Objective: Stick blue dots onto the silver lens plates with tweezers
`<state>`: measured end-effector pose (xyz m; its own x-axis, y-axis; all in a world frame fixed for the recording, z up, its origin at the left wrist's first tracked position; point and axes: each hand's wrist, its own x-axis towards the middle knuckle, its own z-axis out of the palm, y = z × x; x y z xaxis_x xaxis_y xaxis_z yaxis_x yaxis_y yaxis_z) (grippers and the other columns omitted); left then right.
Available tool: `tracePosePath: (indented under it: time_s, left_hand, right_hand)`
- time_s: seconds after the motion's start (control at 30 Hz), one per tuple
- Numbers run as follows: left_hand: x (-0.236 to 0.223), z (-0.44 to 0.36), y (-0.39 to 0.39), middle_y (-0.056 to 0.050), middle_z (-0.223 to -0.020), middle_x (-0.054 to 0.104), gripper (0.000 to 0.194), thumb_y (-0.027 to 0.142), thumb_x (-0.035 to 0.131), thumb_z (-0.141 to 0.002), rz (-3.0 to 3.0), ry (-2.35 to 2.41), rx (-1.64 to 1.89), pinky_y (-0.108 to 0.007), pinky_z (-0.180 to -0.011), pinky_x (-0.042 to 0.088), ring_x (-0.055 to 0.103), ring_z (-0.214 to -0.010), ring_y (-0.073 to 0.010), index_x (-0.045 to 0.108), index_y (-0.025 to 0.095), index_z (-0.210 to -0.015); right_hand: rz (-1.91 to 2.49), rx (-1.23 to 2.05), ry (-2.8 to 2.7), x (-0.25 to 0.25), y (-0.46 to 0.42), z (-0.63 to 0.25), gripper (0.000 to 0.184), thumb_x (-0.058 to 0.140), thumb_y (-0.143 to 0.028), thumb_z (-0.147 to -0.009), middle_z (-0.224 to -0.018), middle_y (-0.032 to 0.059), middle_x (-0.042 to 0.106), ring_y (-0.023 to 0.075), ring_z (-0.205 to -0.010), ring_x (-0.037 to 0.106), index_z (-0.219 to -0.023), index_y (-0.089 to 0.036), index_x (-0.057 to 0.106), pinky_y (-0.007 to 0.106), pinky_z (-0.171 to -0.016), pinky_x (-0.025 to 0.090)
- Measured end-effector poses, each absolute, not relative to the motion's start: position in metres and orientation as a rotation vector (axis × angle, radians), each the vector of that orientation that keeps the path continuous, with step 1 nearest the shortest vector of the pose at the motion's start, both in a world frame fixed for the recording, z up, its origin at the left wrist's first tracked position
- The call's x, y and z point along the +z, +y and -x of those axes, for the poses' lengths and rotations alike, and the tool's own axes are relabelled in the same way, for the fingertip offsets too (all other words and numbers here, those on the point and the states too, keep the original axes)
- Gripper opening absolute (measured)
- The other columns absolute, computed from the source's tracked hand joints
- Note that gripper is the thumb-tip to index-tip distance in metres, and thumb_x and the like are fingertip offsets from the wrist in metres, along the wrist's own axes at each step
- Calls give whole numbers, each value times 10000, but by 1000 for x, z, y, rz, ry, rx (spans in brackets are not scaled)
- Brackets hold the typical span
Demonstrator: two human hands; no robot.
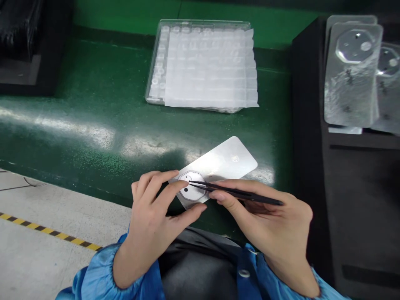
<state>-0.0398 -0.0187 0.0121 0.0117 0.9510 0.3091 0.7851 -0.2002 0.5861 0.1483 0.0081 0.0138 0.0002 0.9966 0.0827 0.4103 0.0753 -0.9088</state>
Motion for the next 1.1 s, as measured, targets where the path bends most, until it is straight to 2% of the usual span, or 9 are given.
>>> tracePosePath:
  time_s: [0.23, 0.63, 0.83, 1.1]
  left_hand:
    - [12, 40, -19, -71, -1107, 784, 241, 350, 864, -833, -2043, 1807, 969, -405, -860, 465, 673, -1031, -273, 729, 215, -981]
    - [12, 41, -20, -70, -1124, 789, 191, 354, 862, -841, -2046, 1809, 1013, -443, -836, 525, 691, -1009, -278, 712, 253, -903]
    - [13, 41, -20, -86, -1122, 793, 161, 351, 863, -843, -2061, 1810, 1006, -435, -831, 525, 686, -1018, -285, 745, 244, -868]
    - [13, 41, -20, -89, -1117, 794, 153, 352, 857, -852, -2062, 1800, 1028, -437, -828, 531, 691, -1005, -281, 754, 239, -862]
  right_hand:
    - [1456, 925, -1518, 16, 9, -146, 157, 868, -248, -856, -923, -72, 829, 194, -790, 810, -969, -344, 816, 265, -713, 688]
    - [1502, 943, -1482, 19, 8, -145, 144, 879, -261, -841, -926, -27, 831, 263, -806, 812, -958, -328, 829, 362, -713, 708]
    - [1403, 974, -1552, 20, 11, -144, 113, 867, -249, -850, -910, -31, 832, 238, -769, 814, -938, -311, 831, 309, -692, 709]
    - [1395, 981, -1575, 21, 11, -143, 105, 843, -232, -869, -898, -33, 831, 235, -760, 813, -937, -313, 839, 299, -693, 706]
